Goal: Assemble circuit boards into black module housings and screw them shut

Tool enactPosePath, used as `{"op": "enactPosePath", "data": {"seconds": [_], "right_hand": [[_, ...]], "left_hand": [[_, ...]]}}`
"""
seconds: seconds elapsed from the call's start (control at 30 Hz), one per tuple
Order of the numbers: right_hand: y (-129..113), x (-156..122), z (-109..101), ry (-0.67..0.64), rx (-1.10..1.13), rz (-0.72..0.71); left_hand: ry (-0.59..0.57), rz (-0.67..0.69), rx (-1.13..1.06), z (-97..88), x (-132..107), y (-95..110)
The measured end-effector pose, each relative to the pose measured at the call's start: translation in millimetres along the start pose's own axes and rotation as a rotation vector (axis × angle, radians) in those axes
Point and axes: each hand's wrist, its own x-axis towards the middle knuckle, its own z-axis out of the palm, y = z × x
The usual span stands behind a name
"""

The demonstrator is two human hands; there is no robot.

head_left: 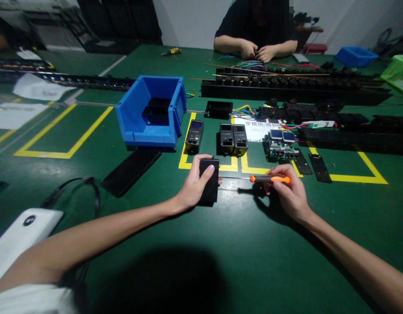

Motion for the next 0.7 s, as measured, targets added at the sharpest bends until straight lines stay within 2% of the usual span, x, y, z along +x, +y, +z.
{"op": "enactPosePath", "data": {"seconds": [0.23, 0.7], "right_hand": [[1.4, -1.8, -1.2, 0.032, -0.007, 0.021], [-0.5, 0.7, 0.7, -0.013, -0.037, 0.078]], "left_hand": [[-0.007, 0.009, -0.005, 0.0, 0.6, -0.6], [-0.014, -0.012, -0.008, -0.8, 0.7, -0.2]]}}
